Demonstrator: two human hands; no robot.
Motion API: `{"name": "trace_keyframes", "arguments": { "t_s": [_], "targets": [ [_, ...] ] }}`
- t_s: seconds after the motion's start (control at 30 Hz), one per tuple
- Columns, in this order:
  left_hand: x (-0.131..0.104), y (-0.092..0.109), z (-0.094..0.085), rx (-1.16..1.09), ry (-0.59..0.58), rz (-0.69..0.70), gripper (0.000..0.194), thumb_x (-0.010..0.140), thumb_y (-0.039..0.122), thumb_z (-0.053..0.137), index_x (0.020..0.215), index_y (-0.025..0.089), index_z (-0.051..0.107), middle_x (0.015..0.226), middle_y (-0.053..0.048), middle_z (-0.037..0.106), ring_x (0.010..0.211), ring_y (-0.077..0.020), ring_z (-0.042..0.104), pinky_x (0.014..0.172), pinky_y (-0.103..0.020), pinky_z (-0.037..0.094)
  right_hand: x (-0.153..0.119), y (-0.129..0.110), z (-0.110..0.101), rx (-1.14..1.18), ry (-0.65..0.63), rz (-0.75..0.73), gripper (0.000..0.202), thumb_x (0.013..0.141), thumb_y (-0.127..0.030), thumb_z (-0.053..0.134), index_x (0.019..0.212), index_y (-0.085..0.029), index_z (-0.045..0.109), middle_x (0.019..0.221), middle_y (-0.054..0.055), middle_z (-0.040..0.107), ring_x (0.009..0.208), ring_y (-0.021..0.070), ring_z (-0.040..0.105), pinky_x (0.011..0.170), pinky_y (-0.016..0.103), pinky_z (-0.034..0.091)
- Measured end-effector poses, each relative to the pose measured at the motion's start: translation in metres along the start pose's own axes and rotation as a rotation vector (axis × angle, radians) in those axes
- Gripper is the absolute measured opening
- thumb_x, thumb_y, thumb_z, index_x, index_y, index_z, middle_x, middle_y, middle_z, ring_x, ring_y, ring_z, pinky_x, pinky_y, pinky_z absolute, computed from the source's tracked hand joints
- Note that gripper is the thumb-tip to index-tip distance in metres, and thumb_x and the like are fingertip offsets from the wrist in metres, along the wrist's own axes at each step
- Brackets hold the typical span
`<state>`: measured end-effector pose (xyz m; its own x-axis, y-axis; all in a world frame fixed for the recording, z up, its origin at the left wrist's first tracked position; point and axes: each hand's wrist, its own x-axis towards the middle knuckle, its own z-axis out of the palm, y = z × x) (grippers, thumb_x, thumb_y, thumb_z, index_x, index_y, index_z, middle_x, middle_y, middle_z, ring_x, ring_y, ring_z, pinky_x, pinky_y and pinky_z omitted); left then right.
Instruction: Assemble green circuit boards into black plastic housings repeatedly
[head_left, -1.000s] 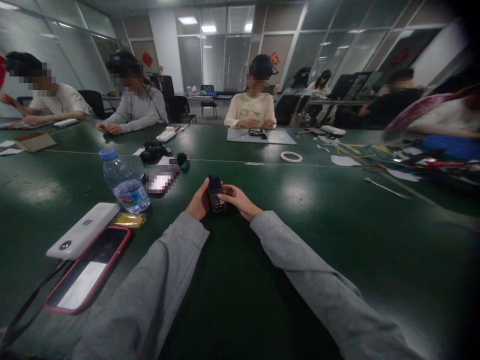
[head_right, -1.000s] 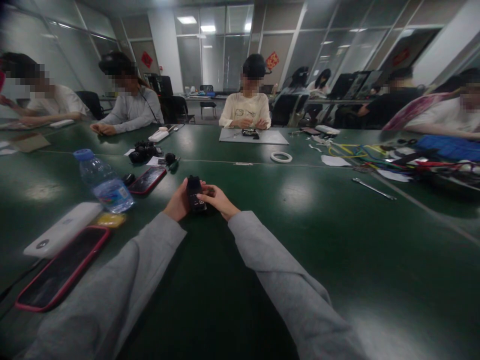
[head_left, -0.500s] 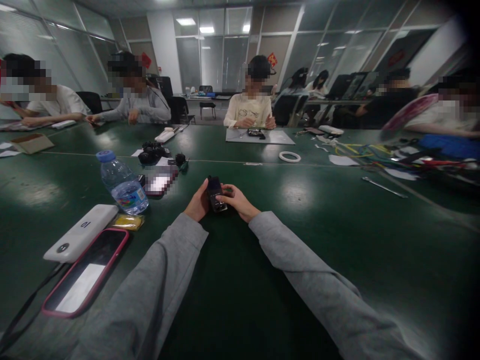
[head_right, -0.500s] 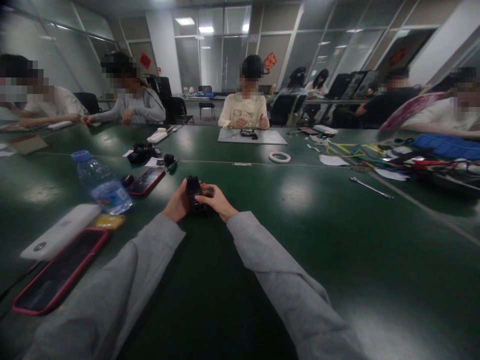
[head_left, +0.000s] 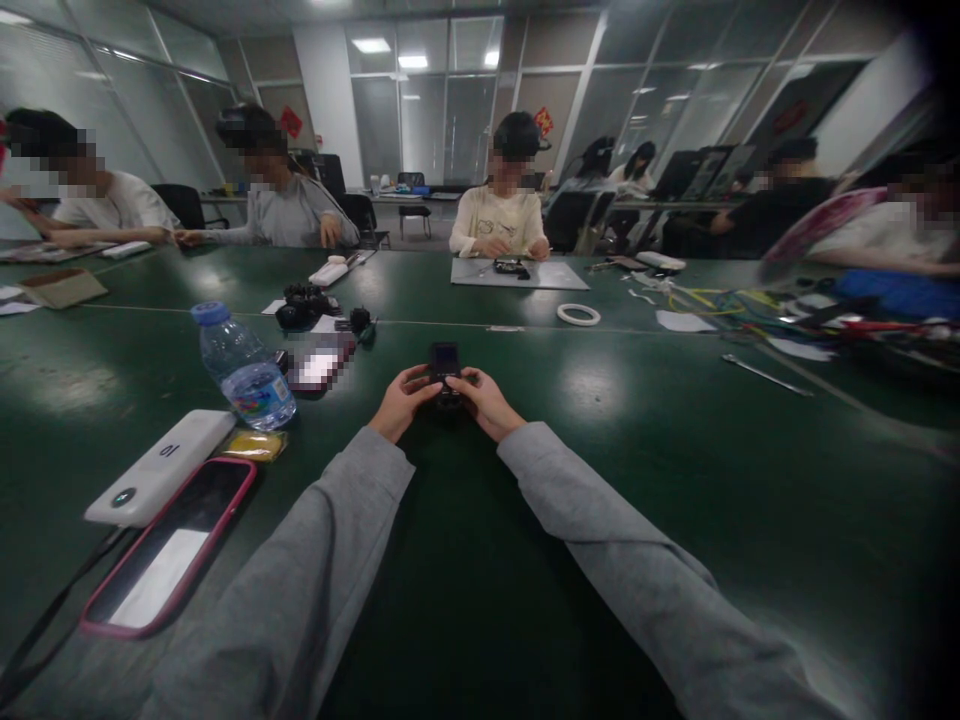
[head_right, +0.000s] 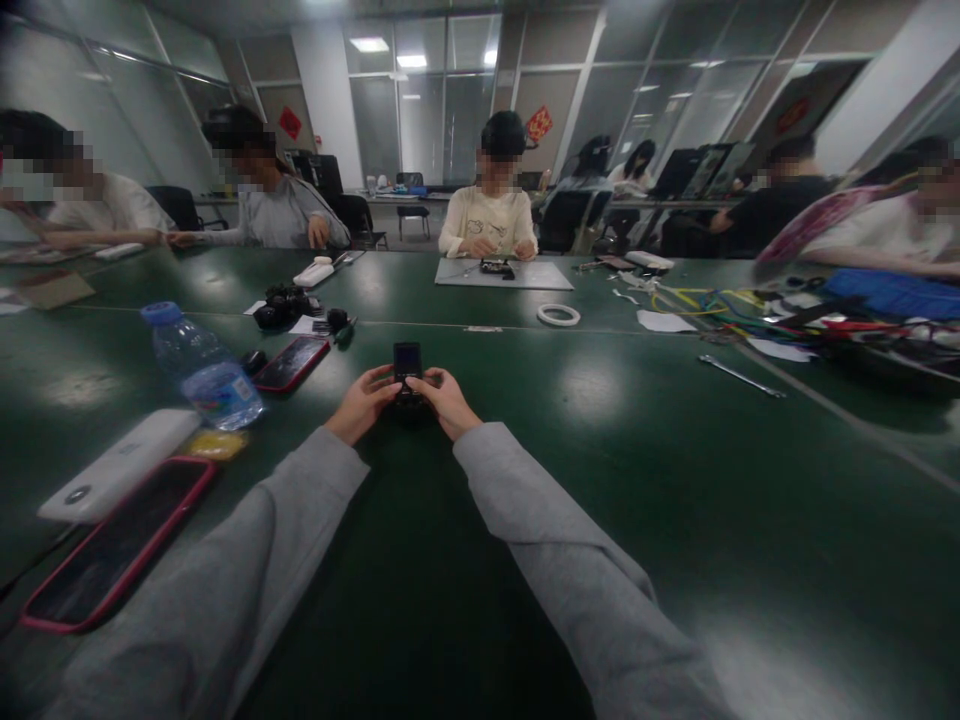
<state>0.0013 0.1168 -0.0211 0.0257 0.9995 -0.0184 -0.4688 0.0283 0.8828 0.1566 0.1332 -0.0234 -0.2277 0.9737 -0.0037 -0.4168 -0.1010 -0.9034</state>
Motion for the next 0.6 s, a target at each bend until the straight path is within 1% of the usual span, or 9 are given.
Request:
{"name": "trace_keyframes", "arguments": {
  "t_s": [0.13, 0.27, 0.43, 0.6],
  "targets": [
    [0.0009, -0.0003, -0.0011, -0.014, -0.026, 0.009, 0.056, 0.059, 0.012, 0.079, 0.11, 0.016, 0.055, 0.089, -0.004, 0.064, 0.076, -0.012, 0.062, 0.077, -0.029, 0.049, -0.0013, -0.0012, 0.0004, -0.003, -0.028, 0.003, 0.059, 0.051, -0.03, 0.086, 0.091, -0.02, 0.044, 0.081, -0.002, 0.057, 0.071, 0.0107, 0.057, 0.062, 0.021, 0.043],
    [0.0012, -0.0006, -0.0024, -0.024, -0.017, 0.003, 0.057, 0.061, 0.012, 0.078, 0.112, 0.015, 0.053, 0.087, -0.004, 0.064, 0.073, -0.0109, 0.062, 0.075, -0.026, 0.05, -0.0011, -0.0006, -0.0009, -0.015, -0.033, 0.006, 0.061, 0.051, -0.03, 0.086, 0.092, -0.021, 0.043, 0.082, -0.002, 0.057, 0.072, 0.0113, 0.057, 0.064, 0.021, 0.043],
    [-0.0009, 0.0015, -0.0022, -0.016, -0.008, -0.01, 0.057, 0.061, 0.012, 0.079, 0.112, 0.014, 0.053, 0.089, -0.005, 0.065, 0.075, -0.0115, 0.063, 0.076, -0.027, 0.049, -0.0018, 0.0006, -0.0028, -0.052, -0.046, -0.005, 0.06, 0.054, -0.032, 0.085, 0.095, -0.021, 0.043, 0.087, -0.001, 0.057, 0.08, 0.0128, 0.058, 0.07, 0.023, 0.044],
    [-0.0001, 0.0015, -0.0031, -0.023, -0.011, 0.001, 0.054, 0.06, 0.011, 0.078, 0.109, 0.013, 0.056, 0.088, -0.005, 0.066, 0.076, -0.0126, 0.063, 0.08, -0.029, 0.048, -0.0017, 0.003, -0.0034, -0.097, -0.048, -0.057, 0.054, 0.057, -0.035, 0.083, 0.092, -0.02, 0.044, 0.084, -0.002, 0.055, 0.078, 0.0117, 0.055, 0.071, 0.023, 0.043]
  ]
}}
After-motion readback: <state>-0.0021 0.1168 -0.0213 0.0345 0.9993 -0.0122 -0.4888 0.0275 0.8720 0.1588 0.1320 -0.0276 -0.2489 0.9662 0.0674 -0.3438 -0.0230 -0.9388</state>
